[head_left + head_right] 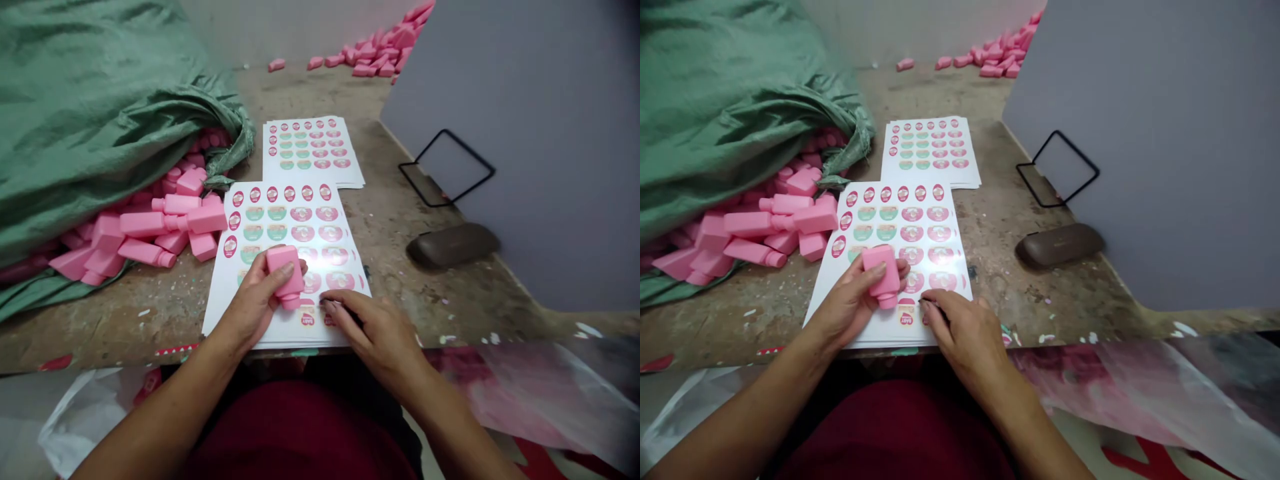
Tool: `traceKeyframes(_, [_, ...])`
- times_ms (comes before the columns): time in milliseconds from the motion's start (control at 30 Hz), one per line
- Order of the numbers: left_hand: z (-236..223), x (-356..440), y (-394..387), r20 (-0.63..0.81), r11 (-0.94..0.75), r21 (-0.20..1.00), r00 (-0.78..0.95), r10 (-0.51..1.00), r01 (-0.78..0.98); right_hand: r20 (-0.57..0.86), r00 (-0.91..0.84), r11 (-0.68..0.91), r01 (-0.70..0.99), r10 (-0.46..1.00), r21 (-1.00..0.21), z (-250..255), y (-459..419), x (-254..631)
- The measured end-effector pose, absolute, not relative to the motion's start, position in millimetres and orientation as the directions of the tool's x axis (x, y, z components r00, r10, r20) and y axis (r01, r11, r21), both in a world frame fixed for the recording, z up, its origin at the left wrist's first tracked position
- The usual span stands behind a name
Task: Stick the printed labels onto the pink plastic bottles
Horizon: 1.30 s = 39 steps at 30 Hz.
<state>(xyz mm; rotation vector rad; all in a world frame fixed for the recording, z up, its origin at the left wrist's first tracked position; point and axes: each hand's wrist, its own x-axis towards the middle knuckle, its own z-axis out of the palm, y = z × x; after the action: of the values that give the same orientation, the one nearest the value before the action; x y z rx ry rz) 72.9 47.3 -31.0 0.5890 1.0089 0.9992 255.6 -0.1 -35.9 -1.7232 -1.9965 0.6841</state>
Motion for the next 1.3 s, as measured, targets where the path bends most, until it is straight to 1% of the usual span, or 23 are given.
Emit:
traceKeyframes(67, [-32,73,48,-0.417,0.449,0.790,0.170,0.893,-0.418,0.034,-0.136,0.134,0.853,0.990,-0.505,-40,-1,250])
traceKeyframes(133, [-32,73,48,-0.412,0.446,0.791,0.174,0.895,-0.419,0.077,-0.130,0.151,0.884,0.989,-0.443,-43,-2,247])
traceKeyframes(267, [-34,73,47,-0.389,0.425,0.809,0.171,0.905,-0.406,0.172,-0.137,0.195,0.900,0.976,-0.389,-43,-1,244])
traceKeyframes(400, [-38,72,46,-0.355,0.398,0.828,0.181,0.917,-0.395,0.246,-0.180,0.256,0.912,0.952,-0.322,-41,2,241])
traceKeyframes(567, [-39,71,46,-0.353,0.403,0.826,0.194,0.915,-0.394,0.260,-0.197,0.259,0.938,0.945,-0.230,-39,3,238])
traceKeyframes(667, [-40,71,46,-0.350,0.405,0.823,0.206,0.914,-0.397,0.222,-0.176,0.227,0.946,0.959,-0.231,-40,4,240])
traceKeyframes(733, [-40,72,47,-0.352,0.410,0.815,0.213,0.912,-0.409,0.148,-0.147,0.187,0.932,0.978,-0.310,-40,5,242])
traceKeyframes(800, [-40,72,47,-0.366,0.423,0.797,0.211,0.906,-0.432,0.049,-0.133,0.141,0.890,0.990,-0.434,-39,6,245])
traceKeyframes(833, [-39,71,47,-0.377,0.431,0.784,0.209,0.902,-0.446,0.018,-0.131,0.124,0.871,0.991,-0.475,-39,6,246])
traceKeyframes(867, [-39,71,48,-0.387,0.439,0.772,0.208,0.898,-0.460,0.013,-0.133,0.122,0.865,0.991,-0.486,-39,6,246])
traceKeyframes(900, [-38,70,48,-0.395,0.446,0.760,0.208,0.895,-0.473,0.033,-0.134,0.134,0.874,0.990,-0.467,-39,6,246])
traceKeyframes(1000, [-36,70,49,-0.405,0.453,0.737,0.210,0.890,-0.501,0.164,-0.158,0.203,0.928,0.974,-0.311,-40,4,244])
traceKeyframes(1067, [-36,70,50,-0.410,0.456,0.730,0.207,0.888,-0.510,0.201,-0.180,0.227,0.943,0.963,-0.244,-41,3,242])
traceKeyframes(1200, [-36,72,49,-0.415,0.455,0.722,0.200,0.887,-0.521,0.177,-0.185,0.221,0.953,0.967,-0.207,-42,6,238])
traceKeyframes(1300, [-37,72,49,-0.414,0.457,0.724,0.204,0.887,-0.517,0.152,-0.146,0.177,0.960,0.977,-0.216,-42,10,236])
